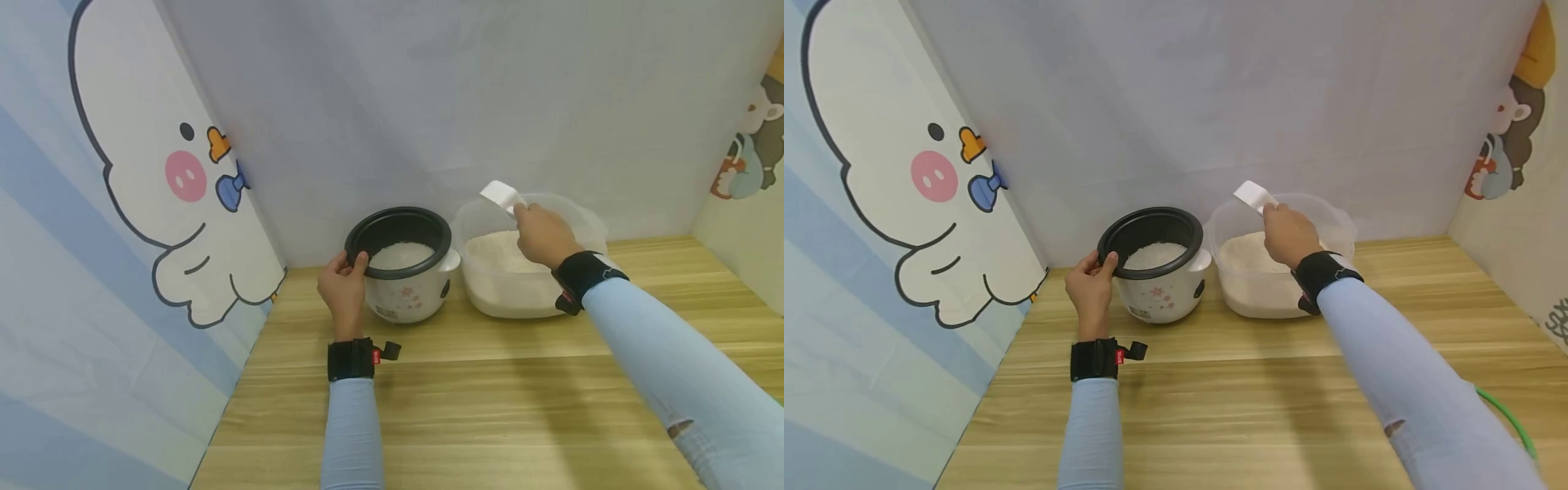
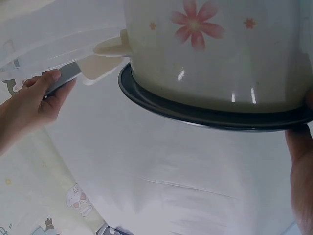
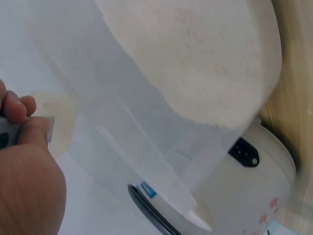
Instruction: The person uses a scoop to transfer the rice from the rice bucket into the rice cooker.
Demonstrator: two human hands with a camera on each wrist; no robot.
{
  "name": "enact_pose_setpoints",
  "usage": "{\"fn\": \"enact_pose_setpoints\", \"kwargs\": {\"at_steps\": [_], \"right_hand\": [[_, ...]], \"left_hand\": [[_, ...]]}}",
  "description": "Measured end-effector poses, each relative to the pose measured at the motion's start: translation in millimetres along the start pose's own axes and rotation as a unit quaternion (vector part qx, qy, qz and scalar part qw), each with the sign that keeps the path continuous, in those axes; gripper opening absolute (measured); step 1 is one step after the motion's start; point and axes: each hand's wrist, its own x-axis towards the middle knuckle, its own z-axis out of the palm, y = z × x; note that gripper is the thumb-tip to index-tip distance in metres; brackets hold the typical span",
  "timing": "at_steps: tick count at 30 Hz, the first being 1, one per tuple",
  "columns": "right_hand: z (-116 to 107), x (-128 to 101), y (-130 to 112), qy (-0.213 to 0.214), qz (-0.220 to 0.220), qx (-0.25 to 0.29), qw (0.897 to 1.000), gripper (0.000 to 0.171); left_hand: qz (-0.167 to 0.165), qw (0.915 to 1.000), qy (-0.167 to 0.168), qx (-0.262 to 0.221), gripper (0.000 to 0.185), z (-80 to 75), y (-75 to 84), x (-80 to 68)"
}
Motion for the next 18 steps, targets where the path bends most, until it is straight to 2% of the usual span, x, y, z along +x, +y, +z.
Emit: {"fn": "enact_pose_setpoints", "kwargs": {"at_steps": [10, 18], "right_hand": [[1, -12, 22, -0.026, 0.035, -0.024, 0.999, 0.009], [6, -20, 38, -0.063, 0.111, -0.021, 0.992, 0.018]], "left_hand": [[0.004, 1.0, 0.003, 0.008, 0.05, -0.5, 1.8, -0.3], [0.002, 1.0, -0.002, 0.004, 0.051, 1.4, 2.7, -0.1]]}}
